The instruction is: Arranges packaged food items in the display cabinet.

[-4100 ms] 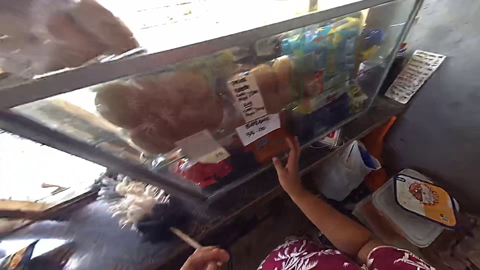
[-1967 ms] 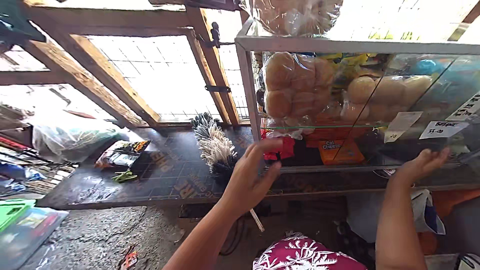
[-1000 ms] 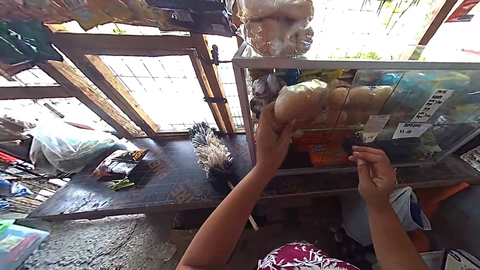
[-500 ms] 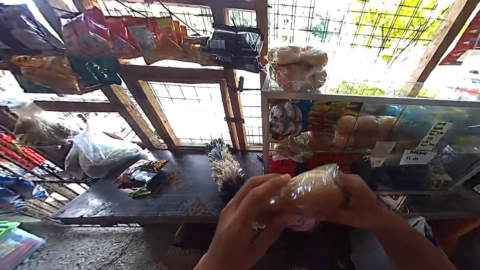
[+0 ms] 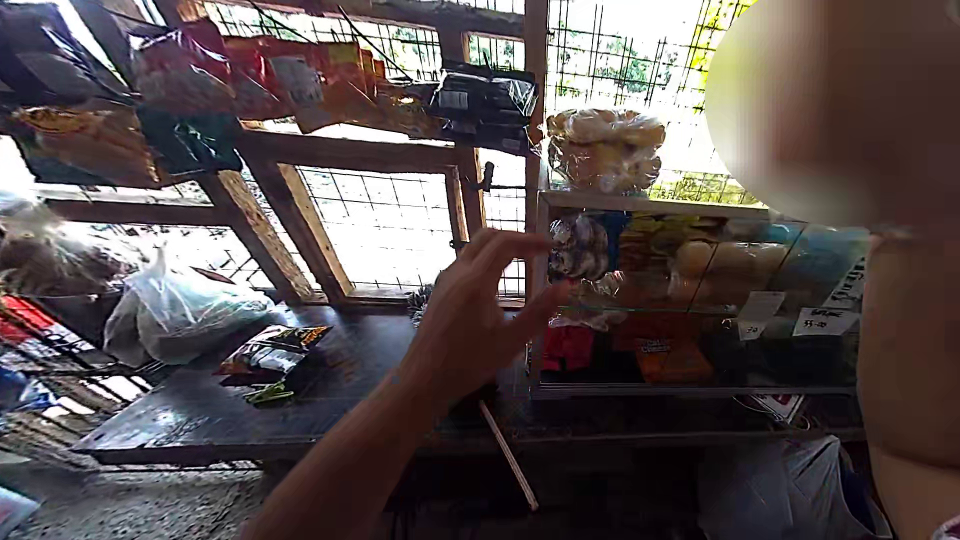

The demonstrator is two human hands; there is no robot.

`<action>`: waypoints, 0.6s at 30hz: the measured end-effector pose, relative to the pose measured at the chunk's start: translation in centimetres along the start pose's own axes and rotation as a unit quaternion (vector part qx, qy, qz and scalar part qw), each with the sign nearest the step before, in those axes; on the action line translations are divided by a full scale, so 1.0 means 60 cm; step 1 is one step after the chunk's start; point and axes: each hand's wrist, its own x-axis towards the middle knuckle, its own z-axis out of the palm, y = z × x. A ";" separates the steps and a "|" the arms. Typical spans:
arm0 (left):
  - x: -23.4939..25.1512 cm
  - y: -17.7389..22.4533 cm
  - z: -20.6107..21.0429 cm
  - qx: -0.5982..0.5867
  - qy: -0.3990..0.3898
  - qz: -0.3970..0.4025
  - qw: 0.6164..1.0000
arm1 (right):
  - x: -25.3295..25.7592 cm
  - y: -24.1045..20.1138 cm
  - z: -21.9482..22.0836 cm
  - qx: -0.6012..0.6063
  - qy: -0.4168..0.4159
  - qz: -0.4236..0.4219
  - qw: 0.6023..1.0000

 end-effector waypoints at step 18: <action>0.303 -0.082 0.086 -0.026 -0.106 -0.086 0.990 | 0.171 0.050 0.037 0.080 0.040 0.199 0.976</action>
